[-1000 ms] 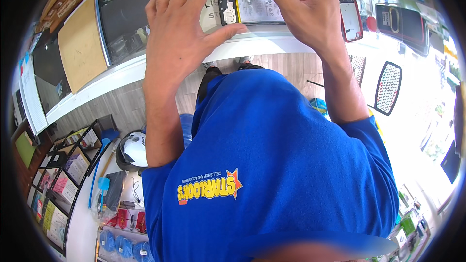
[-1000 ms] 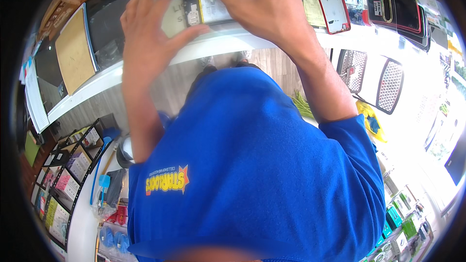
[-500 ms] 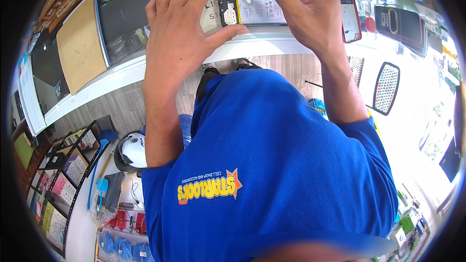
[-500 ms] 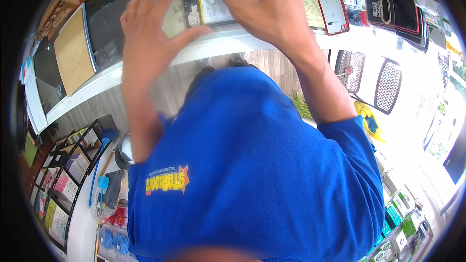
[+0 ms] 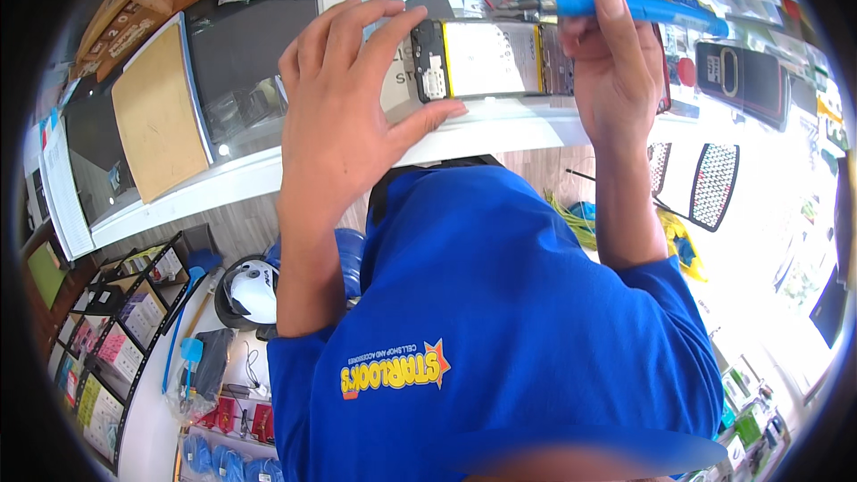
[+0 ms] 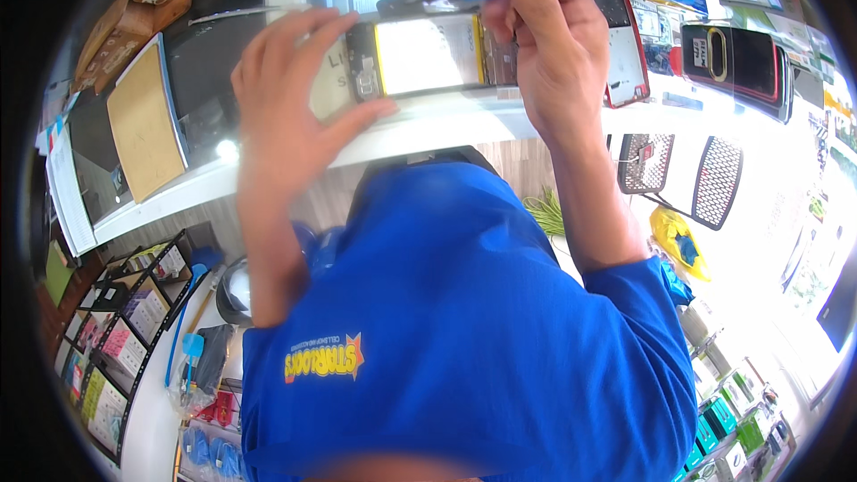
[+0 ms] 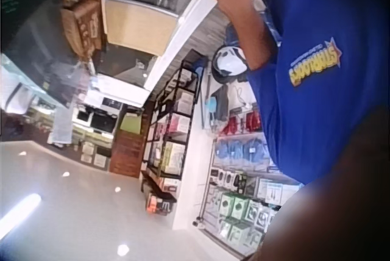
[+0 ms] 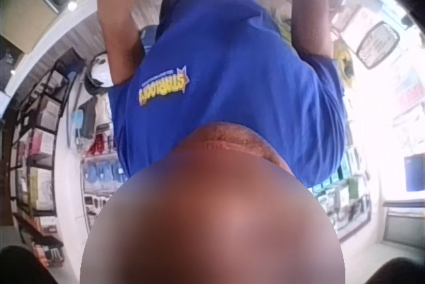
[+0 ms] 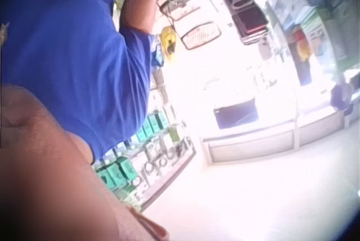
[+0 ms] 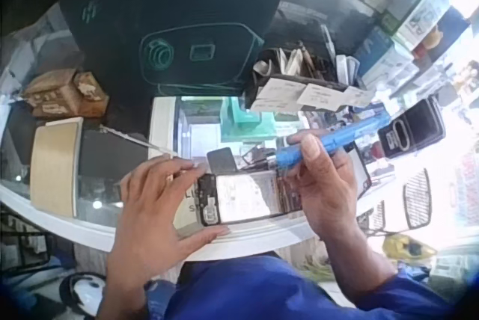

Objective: The person uses a blue-handled screwdriver to remove and install screws on a disassembled smartphone. They handle the phone's internal components, including the battery and circuit board, and place a protective sticker on the battery. The person works at a counter in a mobile repair shop.

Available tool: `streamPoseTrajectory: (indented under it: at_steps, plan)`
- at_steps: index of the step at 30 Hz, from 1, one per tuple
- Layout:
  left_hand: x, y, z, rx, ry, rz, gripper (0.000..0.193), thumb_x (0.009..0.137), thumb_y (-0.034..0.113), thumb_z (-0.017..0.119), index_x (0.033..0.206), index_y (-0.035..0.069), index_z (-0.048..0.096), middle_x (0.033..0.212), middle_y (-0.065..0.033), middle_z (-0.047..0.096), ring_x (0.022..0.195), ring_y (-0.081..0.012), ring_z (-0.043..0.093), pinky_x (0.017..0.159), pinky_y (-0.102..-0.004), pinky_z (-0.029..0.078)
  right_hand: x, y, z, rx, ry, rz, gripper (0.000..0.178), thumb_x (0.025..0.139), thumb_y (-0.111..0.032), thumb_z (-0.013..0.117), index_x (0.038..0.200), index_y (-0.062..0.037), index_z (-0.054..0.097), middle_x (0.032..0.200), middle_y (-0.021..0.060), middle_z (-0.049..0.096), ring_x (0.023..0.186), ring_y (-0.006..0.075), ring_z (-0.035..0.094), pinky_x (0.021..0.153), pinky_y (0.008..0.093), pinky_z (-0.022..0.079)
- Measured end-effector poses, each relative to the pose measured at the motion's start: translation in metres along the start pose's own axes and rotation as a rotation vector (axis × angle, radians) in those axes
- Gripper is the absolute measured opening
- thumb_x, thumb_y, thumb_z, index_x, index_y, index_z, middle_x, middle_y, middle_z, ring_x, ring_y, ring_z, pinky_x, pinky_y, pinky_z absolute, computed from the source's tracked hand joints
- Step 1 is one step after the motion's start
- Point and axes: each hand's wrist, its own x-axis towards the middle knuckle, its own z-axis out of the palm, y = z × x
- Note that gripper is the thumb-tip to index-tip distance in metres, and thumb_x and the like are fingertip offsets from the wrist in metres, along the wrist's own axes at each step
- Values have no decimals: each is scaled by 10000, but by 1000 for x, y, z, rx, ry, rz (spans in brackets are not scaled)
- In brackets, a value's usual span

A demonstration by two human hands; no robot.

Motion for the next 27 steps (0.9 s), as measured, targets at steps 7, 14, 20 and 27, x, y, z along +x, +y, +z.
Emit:
streamPoseTrajectory:
  at_steps: [7, 14, 20, 27]
  plan:
    - [0, -1, -4, -20, -66, -17, 632, 805, 434, 920, 1363, 197, 738, 1443, 2, 680, 1403, -300, 557, 1180, -491, 344, -11, 14, -4, 44, 153, 5, 342, 1117, -297, 679, 1280, 1, 713, 903, 36, 712, 802, 87, 615, 724, 266, 441]
    - [-2, 0, -8, 68, -126, 32, 553, 858, 425, 891, 1356, 219, 765, 1490, 6, 688, 1405, -285, 596, 1174, -462, 384, -13, 15, -13, -34, 19, -3, 392, 1153, -285, 591, 1369, 41, 627, 997, 73, 711, 871, 107, 641, 754, 287, 462]
    - [1, 6, -15, 184, -186, 73, 556, 886, 446, 868, 1378, 216, 747, 1499, -2, 680, 1417, -279, 590, 1162, -475, 410, -12, 13, -9, -99, -22, -39, 328, 1117, -252, 675, 1301, 19, 688, 978, 56, 726, 802, 77, 623, 724, 231, 458]
    - [7, -2, -11, 50, -165, 24, 654, 857, 478, 886, 1412, 173, 718, 1450, -30, 695, 1411, -291, 573, 1182, -472, 366, -12, 13, 3, -182, 40, -68, 289, 1091, -219, 733, 1273, 4, 725, 988, 47, 755, 818, 62, 659, 693, 193, 460]
